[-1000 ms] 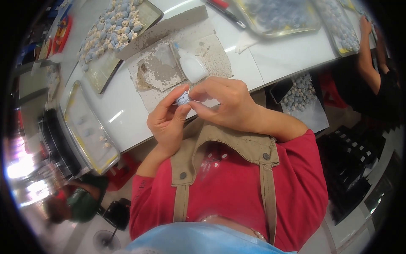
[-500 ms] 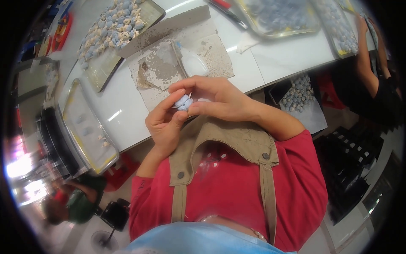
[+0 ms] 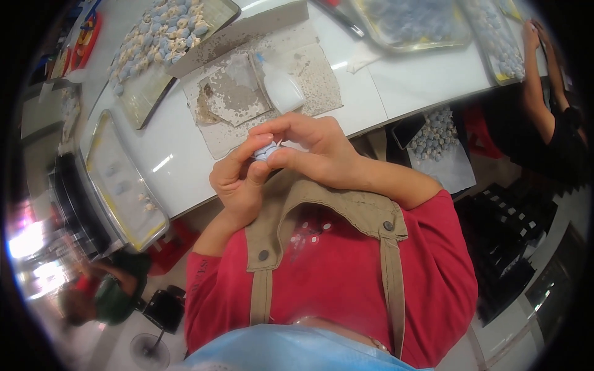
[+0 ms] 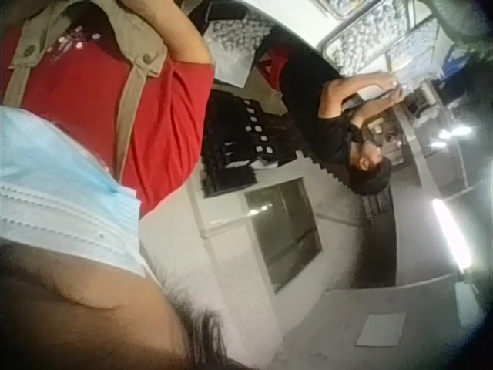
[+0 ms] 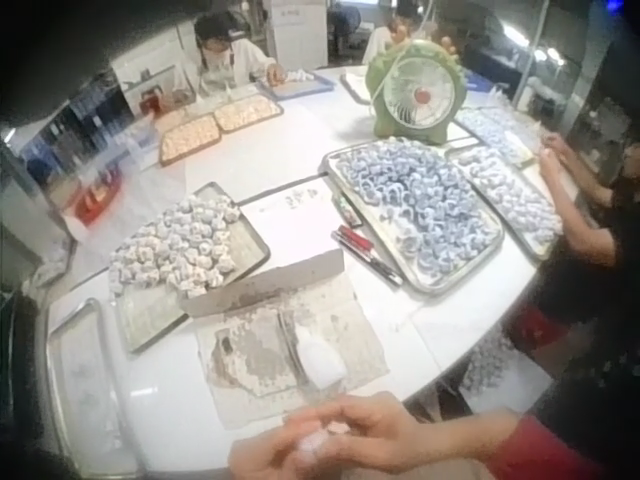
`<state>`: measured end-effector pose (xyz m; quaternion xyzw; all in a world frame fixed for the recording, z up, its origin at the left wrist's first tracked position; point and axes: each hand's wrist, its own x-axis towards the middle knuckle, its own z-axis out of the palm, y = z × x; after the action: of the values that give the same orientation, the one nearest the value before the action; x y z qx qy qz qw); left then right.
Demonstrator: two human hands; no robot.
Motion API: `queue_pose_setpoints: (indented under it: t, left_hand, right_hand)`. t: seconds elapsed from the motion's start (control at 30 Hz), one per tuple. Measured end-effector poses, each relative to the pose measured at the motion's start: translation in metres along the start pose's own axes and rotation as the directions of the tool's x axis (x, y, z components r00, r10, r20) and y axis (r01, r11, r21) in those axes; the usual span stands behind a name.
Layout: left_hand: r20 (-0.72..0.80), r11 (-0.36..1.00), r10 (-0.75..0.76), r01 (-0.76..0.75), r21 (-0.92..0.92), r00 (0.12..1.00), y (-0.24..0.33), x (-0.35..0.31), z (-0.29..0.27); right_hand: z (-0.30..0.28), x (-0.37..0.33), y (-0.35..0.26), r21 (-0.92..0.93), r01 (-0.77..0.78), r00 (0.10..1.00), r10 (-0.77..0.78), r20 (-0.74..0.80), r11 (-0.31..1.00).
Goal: The person applies glue from a bottle to small figurine parts and assembles them by hand on a work desk.
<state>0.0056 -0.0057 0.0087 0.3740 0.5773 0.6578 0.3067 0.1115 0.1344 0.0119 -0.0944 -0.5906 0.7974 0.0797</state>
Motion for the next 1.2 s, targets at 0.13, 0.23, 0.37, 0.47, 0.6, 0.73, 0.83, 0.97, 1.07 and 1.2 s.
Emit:
queue_pose_setpoints:
  t: [0.13, 0.23, 0.37, 0.47, 0.6, 0.73, 0.83, 0.97, 1.07, 1.2]
  left_hand:
    - [-0.043, 0.945, -0.208, 0.190, -0.266, 0.977, -0.006, -0.005, 0.002]
    - [-0.029, 0.894, -0.235, 0.205, -0.398, 0.971, -0.005, -0.003, 0.005]
    - [-0.032, 0.952, -0.204, 0.191, -0.240, 0.978, -0.005, -0.005, 0.004]
    - [-0.044, 0.990, -0.130, 0.128, -0.052, 0.990, -0.010, -0.005, 0.003]
    - [-0.083, 0.986, -0.056, 0.068, 0.154, 0.995, -0.011, -0.005, 0.007]
    - [-0.141, 0.989, -0.060, 0.078, 0.124, 0.988, -0.011, -0.004, 0.009]
    - [-0.113, 0.990, -0.136, 0.130, -0.059, 0.984, -0.013, -0.004, 0.009]
    - [-0.119, 0.986, -0.152, 0.144, -0.079, 0.981, -0.014, -0.002, 0.011]
    - [-0.095, 0.989, -0.130, 0.122, -0.089, 0.987, -0.008, 0.001, 0.011]
    - [-0.029, 0.980, -0.146, 0.141, -0.139, 0.989, -0.006, -0.002, 0.003]
  right_hand:
    - [-0.006, 0.007, 0.006, -0.322, 0.181, 0.977, -0.209, -0.053, 0.929]
    - [-0.006, 0.012, 0.006, -0.664, 0.464, 0.796, -0.606, 0.021, 0.586]
    - [0.000, 0.011, 0.005, -0.632, 0.431, 0.819, -0.573, -0.026, 0.644]
    - [-0.002, 0.010, 0.002, -0.644, 0.426, 0.832, -0.554, 0.005, 0.635]
    - [-0.002, 0.008, 0.000, -0.634, 0.401, 0.856, -0.517, 0.003, 0.661]
    - [-0.003, 0.007, 0.000, -0.636, 0.408, 0.852, -0.523, 0.008, 0.655]
    - [-0.005, 0.007, 0.001, -0.665, 0.404, 0.847, -0.531, 0.013, 0.628]
    - [-0.004, 0.007, 0.001, -0.670, 0.380, 0.856, -0.517, -0.007, 0.638]
    - [-0.003, 0.007, -0.003, -0.688, 0.366, 0.859, -0.511, -0.008, 0.626]
    - [-0.008, 0.005, -0.005, -0.625, 0.352, 0.904, -0.426, 0.035, 0.696]
